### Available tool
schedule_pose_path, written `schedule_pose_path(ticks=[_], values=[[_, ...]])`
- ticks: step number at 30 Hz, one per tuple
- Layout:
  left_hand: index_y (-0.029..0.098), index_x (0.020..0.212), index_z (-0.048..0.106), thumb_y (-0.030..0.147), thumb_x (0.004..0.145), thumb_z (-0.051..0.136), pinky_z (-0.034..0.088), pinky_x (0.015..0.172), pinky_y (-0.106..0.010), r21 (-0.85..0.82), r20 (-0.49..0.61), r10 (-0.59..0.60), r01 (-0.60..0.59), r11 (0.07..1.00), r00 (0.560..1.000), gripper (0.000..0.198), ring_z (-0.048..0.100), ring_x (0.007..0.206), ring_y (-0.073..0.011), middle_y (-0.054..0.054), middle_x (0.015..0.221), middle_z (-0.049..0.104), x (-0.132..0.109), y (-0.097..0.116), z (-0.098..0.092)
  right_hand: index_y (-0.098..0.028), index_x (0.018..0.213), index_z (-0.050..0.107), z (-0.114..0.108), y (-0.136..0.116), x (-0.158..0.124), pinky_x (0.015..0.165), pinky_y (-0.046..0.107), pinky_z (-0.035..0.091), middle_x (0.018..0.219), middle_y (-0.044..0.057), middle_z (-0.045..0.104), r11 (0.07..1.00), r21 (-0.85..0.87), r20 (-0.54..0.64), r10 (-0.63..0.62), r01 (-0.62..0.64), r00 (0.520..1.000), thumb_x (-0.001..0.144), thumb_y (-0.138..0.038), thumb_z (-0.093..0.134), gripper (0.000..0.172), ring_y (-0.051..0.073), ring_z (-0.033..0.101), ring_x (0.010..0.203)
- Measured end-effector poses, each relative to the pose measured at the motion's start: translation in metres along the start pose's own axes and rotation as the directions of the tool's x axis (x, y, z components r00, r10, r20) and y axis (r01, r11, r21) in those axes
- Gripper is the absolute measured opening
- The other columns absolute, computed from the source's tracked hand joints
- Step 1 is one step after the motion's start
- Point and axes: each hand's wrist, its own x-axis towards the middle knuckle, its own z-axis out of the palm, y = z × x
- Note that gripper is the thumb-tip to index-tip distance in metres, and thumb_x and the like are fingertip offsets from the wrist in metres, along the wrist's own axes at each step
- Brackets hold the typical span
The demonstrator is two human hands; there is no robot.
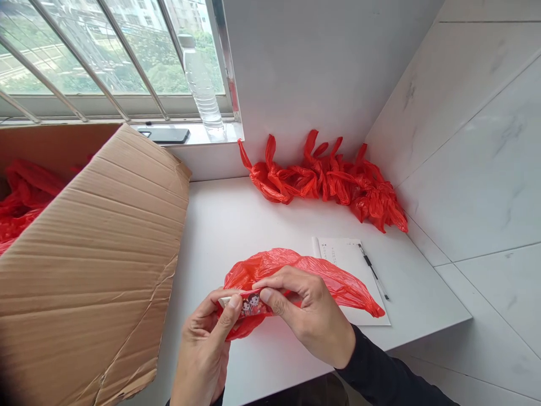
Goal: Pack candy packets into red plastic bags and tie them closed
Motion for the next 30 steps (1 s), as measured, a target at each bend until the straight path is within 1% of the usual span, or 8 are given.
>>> schedule_pose_path(ticks=[5, 10, 13, 16, 20, 24, 26, 30], values=[[0.019, 0.096, 0.075, 0.037, 0.090, 0.068, 0.053, 0.075, -0.026, -0.093, -0.025, -0.066, 0.063, 0.994, 0.998, 0.020, 0.065, 0.094, -0.0206, -0.006, 0.098, 0.073, 0.002, 0.003, 0.004, -0.028, 0.111, 0.076, 0.001, 0.001, 0.001, 0.068, 0.028, 0.057, 0.086, 0.002, 0.067, 0.992, 0.101, 0.029, 0.069, -0.071, 0.997, 0.095, -0.035, 0.065, 0.021, 0.014, 0.064, 0.073], [0.016, 0.095, 0.077, 0.041, 0.091, 0.067, 0.053, 0.076, -0.029, -0.155, -0.027, -0.082, 0.076, 0.985, 0.996, 0.027, 0.066, 0.089, -0.0218, -0.007, 0.094, 0.075, 0.003, 0.008, 0.005, -0.026, 0.110, 0.077, 0.002, -0.001, 0.004, 0.066, 0.028, 0.057, 0.086, 0.002, 0.068, 0.981, 0.147, 0.052, 0.122, -0.128, 0.991, 0.094, -0.038, 0.065, 0.023, 0.014, 0.065, 0.069], [0.015, 0.099, 0.077, 0.045, 0.091, 0.065, 0.054, 0.073, -0.030, -0.167, -0.025, -0.093, 0.087, 0.982, 0.995, 0.034, 0.067, 0.084, -0.0223, -0.009, 0.090, 0.075, 0.003, 0.011, 0.004, -0.026, 0.109, 0.077, 0.000, -0.002, 0.006, 0.065, 0.027, 0.059, 0.086, 0.002, 0.070, 0.968, 0.187, 0.065, 0.157, -0.167, 0.985, 0.094, -0.039, 0.065, 0.024, 0.014, 0.067, 0.069], [0.015, 0.098, 0.078, 0.047, 0.089, 0.066, 0.055, 0.070, -0.030, -0.185, -0.047, -0.093, 0.083, 0.979, 0.995, 0.035, 0.068, 0.081, -0.0221, -0.009, 0.091, 0.075, 0.001, 0.012, 0.003, -0.026, 0.110, 0.077, -0.003, 0.000, 0.007, 0.064, 0.027, 0.061, 0.084, 0.002, 0.072, 0.954, 0.216, 0.058, 0.197, -0.205, 0.979, 0.093, -0.041, 0.066, 0.025, 0.014, 0.068, 0.068], [0.016, 0.098, 0.077, 0.044, 0.089, 0.067, 0.054, 0.071, -0.028, -0.169, -0.038, -0.068, 0.060, 0.984, 0.997, 0.031, 0.068, 0.086, -0.0221, -0.009, 0.095, 0.074, -0.002, 0.012, 0.002, -0.026, 0.113, 0.076, -0.005, 0.004, 0.007, 0.065, 0.028, 0.063, 0.084, 0.002, 0.073, 0.941, 0.245, 0.060, 0.227, -0.234, 0.972, 0.091, -0.043, 0.067, 0.029, 0.016, 0.069, 0.070], [0.017, 0.103, 0.076, 0.040, 0.087, 0.070, 0.054, 0.071, -0.027, -0.078, -0.035, -0.065, 0.062, 0.995, 0.997, 0.029, 0.067, 0.089, -0.0234, -0.009, 0.098, 0.074, -0.004, 0.012, 0.002, -0.024, 0.113, 0.076, -0.006, 0.006, 0.008, 0.065, 0.028, 0.064, 0.086, 0.003, 0.074, 0.933, 0.263, 0.073, 0.237, -0.248, 0.969, 0.091, -0.044, 0.068, 0.031, 0.017, 0.069, 0.074], [0.017, 0.101, 0.076, 0.041, 0.086, 0.070, 0.054, 0.069, -0.027, -0.038, -0.043, -0.072, 0.070, 0.997, 0.997, 0.029, 0.067, 0.088, -0.0241, -0.009, 0.097, 0.074, -0.004, 0.013, 0.002, -0.023, 0.112, 0.076, -0.007, 0.006, 0.009, 0.065, 0.028, 0.064, 0.086, 0.004, 0.075, 0.929, 0.270, 0.080, 0.242, -0.255, 0.967, 0.091, -0.045, 0.068, 0.031, 0.017, 0.069, 0.074], [0.017, 0.099, 0.076, 0.041, 0.087, 0.069, 0.053, 0.066, -0.026, -0.024, -0.034, -0.078, 0.077, 0.997, 0.996, 0.028, 0.066, 0.088, -0.0239, -0.008, 0.093, 0.074, -0.004, 0.011, 0.000, -0.023, 0.113, 0.076, -0.010, 0.007, 0.009, 0.064, 0.028, 0.064, 0.086, 0.003, 0.074, 0.915, 0.295, 0.101, 0.255, -0.274, 0.962, 0.090, -0.044, 0.068, 0.032, 0.016, 0.069, 0.075]])
